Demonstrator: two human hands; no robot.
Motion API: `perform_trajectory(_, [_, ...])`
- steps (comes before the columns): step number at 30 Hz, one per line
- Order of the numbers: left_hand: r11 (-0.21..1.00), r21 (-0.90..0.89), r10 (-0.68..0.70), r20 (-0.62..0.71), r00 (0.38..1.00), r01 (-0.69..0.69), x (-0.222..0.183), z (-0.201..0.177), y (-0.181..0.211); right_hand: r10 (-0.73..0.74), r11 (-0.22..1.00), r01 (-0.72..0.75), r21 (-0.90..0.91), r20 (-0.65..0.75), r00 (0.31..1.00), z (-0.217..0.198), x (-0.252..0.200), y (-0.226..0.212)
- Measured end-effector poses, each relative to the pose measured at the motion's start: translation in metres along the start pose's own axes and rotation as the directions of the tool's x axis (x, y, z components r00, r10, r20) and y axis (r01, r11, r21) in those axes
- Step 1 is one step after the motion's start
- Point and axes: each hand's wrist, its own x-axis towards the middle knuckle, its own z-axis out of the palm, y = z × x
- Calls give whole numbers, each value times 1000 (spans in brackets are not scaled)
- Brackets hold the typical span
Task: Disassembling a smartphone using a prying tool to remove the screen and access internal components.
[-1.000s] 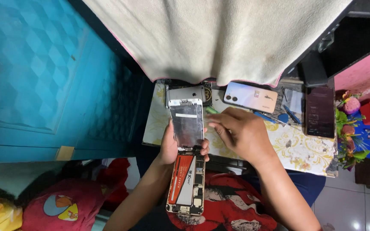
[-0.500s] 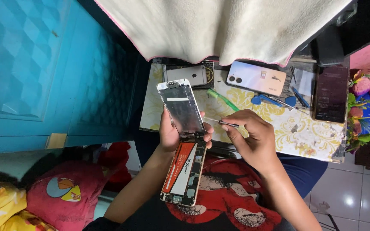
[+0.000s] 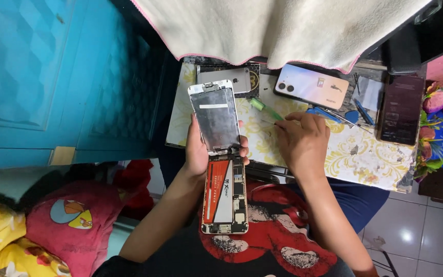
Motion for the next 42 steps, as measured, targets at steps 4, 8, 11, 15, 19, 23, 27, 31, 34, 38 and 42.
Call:
perform_trajectory(4, [999,27,-20,75,997,18,0,0,1,7,1000,-6,-26,27,1000,6,-1,5])
perform_trajectory(8, [995,-79,58,29,998,-56,-4,5,-4,4,1000,-3,-8,44,999,1,-1,3])
perform_trajectory(11, [990,-105,90,1,996,-90,-5,8,-9,19,967,-36,251,71,997,-18,9,-14])
perform_trajectory(15, [989,-138,59,39,997,-53,-5,27,-6,62,555,-236,797,244,968,-35,27,-46])
perform_trajectory(19, [981,-190,3,128,992,22,2,38,-2,138,267,-410,872,386,912,-19,34,-60])
perform_trajectory(23, [950,-222,-134,341,930,218,12,12,0,120,-247,-576,779,615,780,-5,36,-65])
perform_trajectory(27, [921,-292,-147,354,923,259,5,22,9,156,-276,-579,767,630,761,-6,35,-72])
perform_trajectory(31, [672,-406,-352,561,750,619,24,-8,16,196,-271,-600,753,653,731,-5,33,-72])
perform_trajectory(34, [641,-398,-407,549,730,656,23,2,22,208,-260,-601,756,652,729,-2,33,-70])
perform_trajectory(38, [787,-371,-300,467,832,492,13,18,17,196,-274,-599,753,653,731,-7,31,-70])
perform_trajectory(42, [870,-358,-190,391,901,339,7,22,8,194,-255,-608,752,656,730,10,16,-60])
